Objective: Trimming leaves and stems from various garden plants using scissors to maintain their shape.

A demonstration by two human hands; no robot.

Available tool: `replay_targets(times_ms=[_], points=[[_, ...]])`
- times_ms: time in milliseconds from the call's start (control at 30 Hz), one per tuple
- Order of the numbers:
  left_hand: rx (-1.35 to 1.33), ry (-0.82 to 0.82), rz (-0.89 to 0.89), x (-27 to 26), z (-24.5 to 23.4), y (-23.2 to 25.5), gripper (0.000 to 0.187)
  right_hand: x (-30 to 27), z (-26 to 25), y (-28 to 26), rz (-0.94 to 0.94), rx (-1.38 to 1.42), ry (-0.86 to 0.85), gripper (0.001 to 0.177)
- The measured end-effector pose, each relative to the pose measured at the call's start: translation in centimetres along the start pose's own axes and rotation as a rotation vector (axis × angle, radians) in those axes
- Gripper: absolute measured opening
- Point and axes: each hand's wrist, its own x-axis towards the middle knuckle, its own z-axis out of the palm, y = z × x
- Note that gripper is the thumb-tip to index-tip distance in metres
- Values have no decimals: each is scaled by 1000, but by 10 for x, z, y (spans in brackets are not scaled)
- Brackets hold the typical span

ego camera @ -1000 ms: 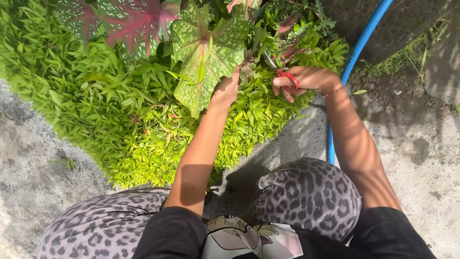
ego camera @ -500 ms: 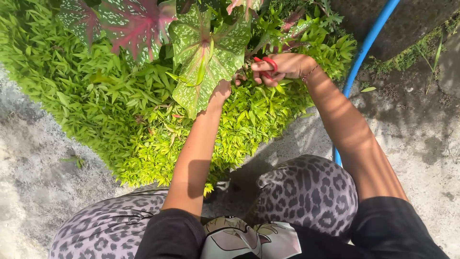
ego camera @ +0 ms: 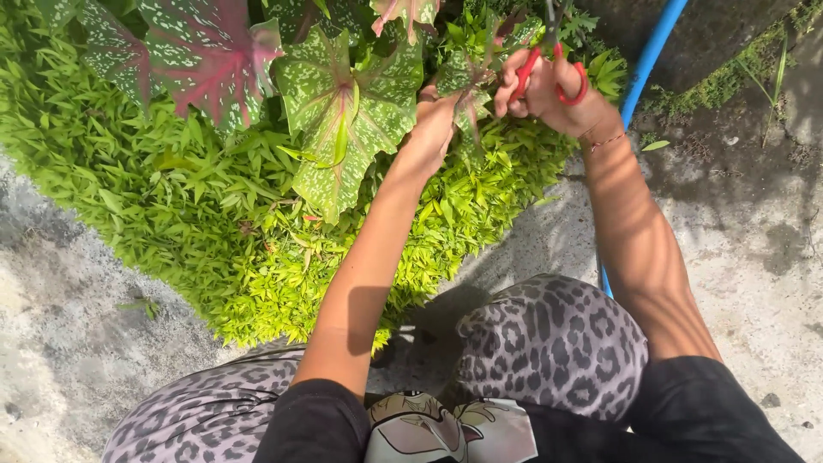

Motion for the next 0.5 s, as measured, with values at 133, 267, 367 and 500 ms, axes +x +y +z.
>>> replay_targets(times_ms=[133, 267, 367, 500], points=[[-304, 31, 74, -10, 45, 38, 16, -20, 2, -22, -228, -47, 458, 66], [-453, 4, 203, -26, 67, 67, 99, -31, -5, -29, -345, -61, 776, 77], [-92, 65, 148, -43, 60, 49, 94, -36, 0, -34, -395, -170, 771, 68], [144, 27, 320, -65, 35, 23, 75, -35, 4, -25, -388, -217, 824, 52]])
